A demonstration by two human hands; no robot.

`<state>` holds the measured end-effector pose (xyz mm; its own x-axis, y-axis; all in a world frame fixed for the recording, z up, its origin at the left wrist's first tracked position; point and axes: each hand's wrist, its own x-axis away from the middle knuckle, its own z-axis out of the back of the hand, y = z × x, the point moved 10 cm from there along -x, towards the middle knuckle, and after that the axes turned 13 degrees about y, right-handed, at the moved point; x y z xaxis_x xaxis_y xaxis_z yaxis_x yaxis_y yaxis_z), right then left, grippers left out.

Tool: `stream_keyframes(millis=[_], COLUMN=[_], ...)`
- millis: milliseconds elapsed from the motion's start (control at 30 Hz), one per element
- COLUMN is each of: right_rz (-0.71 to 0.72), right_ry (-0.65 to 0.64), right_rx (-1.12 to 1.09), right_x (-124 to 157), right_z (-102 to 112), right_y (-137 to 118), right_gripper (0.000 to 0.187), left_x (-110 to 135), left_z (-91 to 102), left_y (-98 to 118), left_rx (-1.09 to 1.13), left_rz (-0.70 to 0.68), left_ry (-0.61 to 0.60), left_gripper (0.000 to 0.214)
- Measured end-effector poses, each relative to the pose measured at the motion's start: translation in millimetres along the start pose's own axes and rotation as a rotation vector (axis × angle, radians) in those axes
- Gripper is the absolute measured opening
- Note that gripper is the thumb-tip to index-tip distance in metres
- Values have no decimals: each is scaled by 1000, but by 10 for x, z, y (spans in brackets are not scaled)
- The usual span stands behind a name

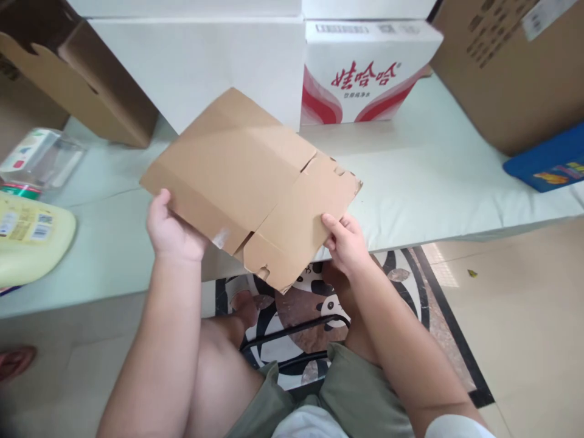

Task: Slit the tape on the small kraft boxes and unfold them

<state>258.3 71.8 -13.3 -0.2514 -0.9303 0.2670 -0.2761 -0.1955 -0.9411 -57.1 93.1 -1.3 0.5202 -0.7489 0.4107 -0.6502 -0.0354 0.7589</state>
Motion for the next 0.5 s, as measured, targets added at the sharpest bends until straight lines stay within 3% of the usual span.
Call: stream_keyframes(millis=[67,200,300,400,500], right_rz=[42,212,337,477,580], right_ry=[144,628,846,1033,1156], right_rx=[-9,-6,-14,31,198], right_x=[-8,153,331,393,108], right_z=[343,1465,2152,2660,2936], right_y=[-175,-704,-1076,-1375,-1668], right_gripper=[57,53,46,31,33], left_x=[72,125,132,148,170], left_z=[-72,-3,4,-39,-90], left_y=[-52,-249,-298,-312,-370], left_rx=[32,-113,-167,-161,-179], left_rz=[82,245,258,240,251], left_ry=[-19,77,84,67,53], left_gripper=[21,12,12,11,11])
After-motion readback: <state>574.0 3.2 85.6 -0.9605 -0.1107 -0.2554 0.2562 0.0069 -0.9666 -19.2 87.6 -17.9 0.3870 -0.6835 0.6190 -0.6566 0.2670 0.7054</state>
